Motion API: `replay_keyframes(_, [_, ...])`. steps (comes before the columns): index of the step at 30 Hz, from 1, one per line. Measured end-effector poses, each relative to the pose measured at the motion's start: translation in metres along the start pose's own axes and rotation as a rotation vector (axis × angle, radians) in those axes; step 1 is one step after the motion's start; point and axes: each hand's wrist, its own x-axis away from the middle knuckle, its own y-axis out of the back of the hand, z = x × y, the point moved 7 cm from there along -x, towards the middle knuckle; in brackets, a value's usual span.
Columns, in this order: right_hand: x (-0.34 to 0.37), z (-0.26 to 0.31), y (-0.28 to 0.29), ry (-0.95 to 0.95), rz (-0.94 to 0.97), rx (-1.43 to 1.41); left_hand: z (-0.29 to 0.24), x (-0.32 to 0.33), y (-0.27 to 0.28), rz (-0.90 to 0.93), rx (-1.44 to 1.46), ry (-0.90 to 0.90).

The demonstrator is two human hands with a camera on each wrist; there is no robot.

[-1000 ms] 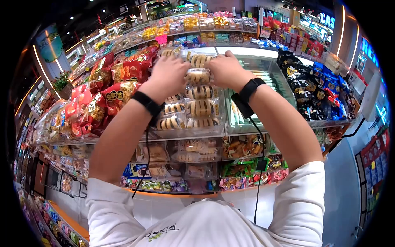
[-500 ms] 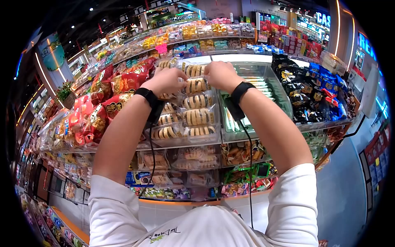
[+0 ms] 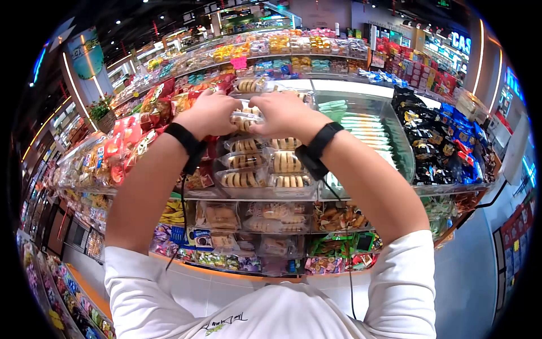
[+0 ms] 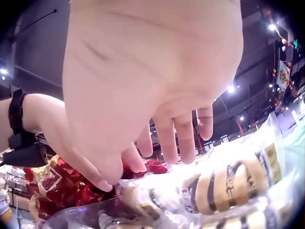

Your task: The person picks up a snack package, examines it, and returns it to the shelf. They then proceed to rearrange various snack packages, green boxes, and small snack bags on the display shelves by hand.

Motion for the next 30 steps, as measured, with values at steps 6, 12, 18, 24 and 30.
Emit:
replay_keyframes(6, [-0.019, -0.01, -0.019, 0.082, -0.093, 0.198, -0.001, -0.009, -0.017, -0.173, -0.024, -0.041])
replay_keyframes(12, [-0.022, -0.033, -0.031, 0.038, -0.061, 0.191, -0.004, -0.031, -0.023, -0.046, -0.095, -0.043])
replay_keyframes(18, [-0.019, -0.038, -0.03, -0.003, -0.16, 0.195, -0.003, -0.027, -0.016, 0.111, -0.06, -0.072])
replay_keyframes(24, [-0.018, -0.051, -0.038, -0.098, -0.111, -0.032, -0.004, -0.035, -0.023, 0.238, -0.111, -0.076])
replay_keyframes(30, [-0.003, -0.038, -0.028, -0.147, 0.022, -0.08, -0.022, -0.029, -0.01, 0.326, -0.165, -0.104])
